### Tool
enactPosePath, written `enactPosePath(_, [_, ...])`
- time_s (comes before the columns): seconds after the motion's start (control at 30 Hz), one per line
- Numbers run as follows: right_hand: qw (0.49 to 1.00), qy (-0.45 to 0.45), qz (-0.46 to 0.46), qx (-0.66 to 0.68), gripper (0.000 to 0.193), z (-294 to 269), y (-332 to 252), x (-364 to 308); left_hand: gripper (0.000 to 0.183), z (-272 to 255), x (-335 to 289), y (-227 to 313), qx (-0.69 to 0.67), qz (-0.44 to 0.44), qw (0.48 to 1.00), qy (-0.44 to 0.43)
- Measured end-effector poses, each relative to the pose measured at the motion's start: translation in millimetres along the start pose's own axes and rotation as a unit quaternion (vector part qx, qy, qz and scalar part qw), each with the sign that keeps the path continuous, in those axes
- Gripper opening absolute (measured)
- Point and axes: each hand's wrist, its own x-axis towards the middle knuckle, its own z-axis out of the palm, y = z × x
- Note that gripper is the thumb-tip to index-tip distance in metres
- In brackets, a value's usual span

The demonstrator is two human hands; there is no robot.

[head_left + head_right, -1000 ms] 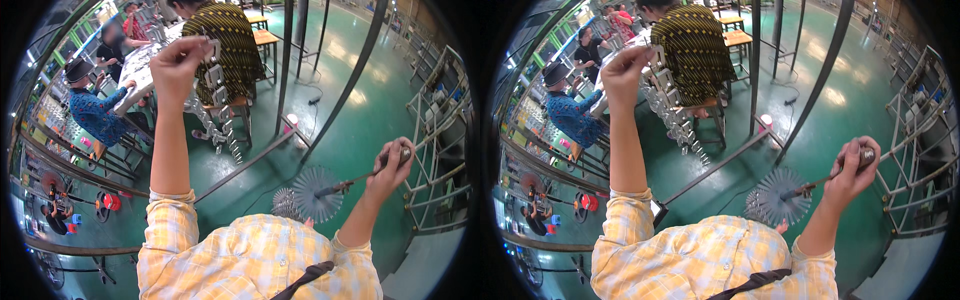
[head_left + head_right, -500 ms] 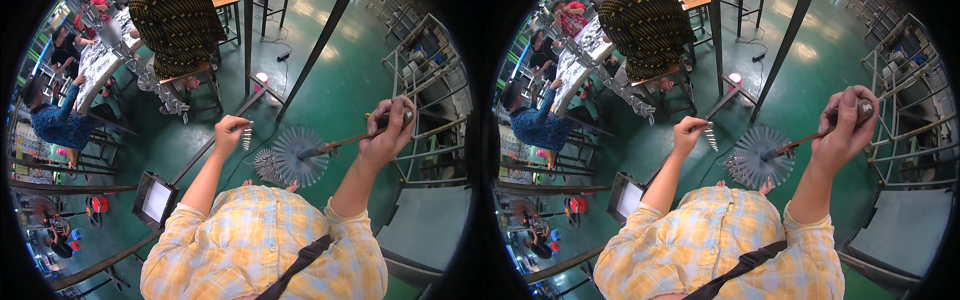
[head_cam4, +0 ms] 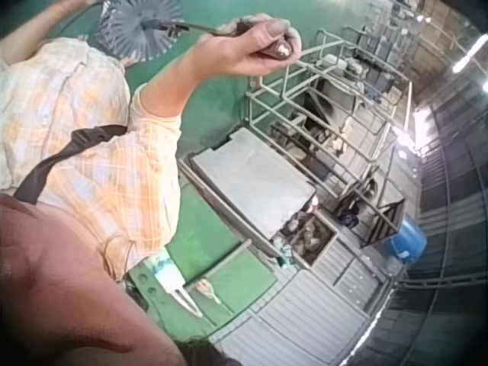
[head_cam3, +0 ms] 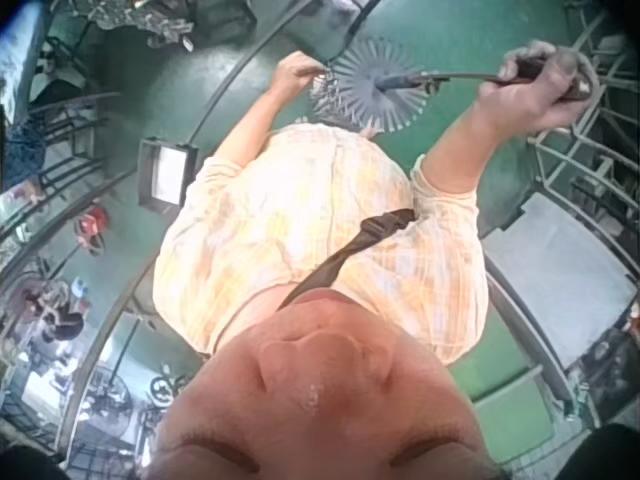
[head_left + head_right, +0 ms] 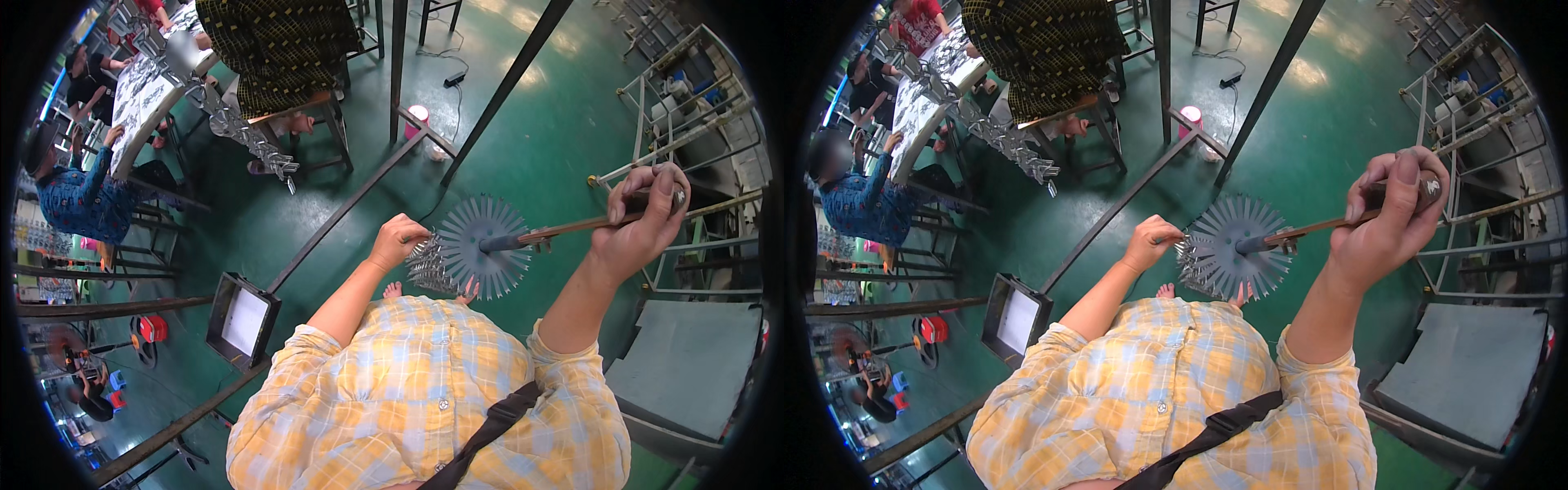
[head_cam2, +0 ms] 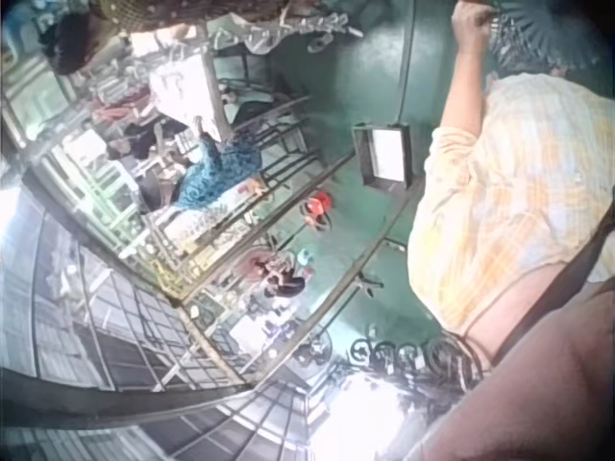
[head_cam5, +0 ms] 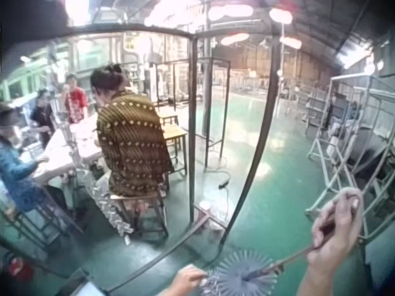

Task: The person hangs small metal hooks onto a multi-pronged vertical rack by hand and then carries a larger loaded metal component through the facility.

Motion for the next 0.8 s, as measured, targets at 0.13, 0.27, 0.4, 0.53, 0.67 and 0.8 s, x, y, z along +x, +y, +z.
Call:
enactPosePath(0.13, [1.0,-0.001,0.0,-0.004,0.02,2,0,0,0.014,5,-2,1,0.014,-0.018,0.999,-0.027])
enactPosePath(0.27, [1.0,-0.003,-0.001,-0.002,0.019,3,1,1,0.015,7,-3,1,0.034,-0.019,0.999,-0.027])
enactPosePath(0.4, [1.0,-0.004,-0.004,-0.004,0.019,4,1,1,0.012,10,-2,1,0.04,-0.036,0.998,-0.032])
enactPosePath(0.53, [1.0,-0.001,-0.004,-0.008,0.02,5,2,2,0.012,11,0,1,0.027,-0.066,0.997,-0.034])
enactPosePath(0.67, [1.0,0.0,-0.006,-0.009,0.02,5,0,1,0.013,13,1,0,0.021,-0.088,0.995,-0.04])
enactPosePath(0.8, [1.0,0.0,-0.006,-0.003,0.02,3,1,1,0.015,13,1,-1,0.025,-0.08,0.996,-0.043])
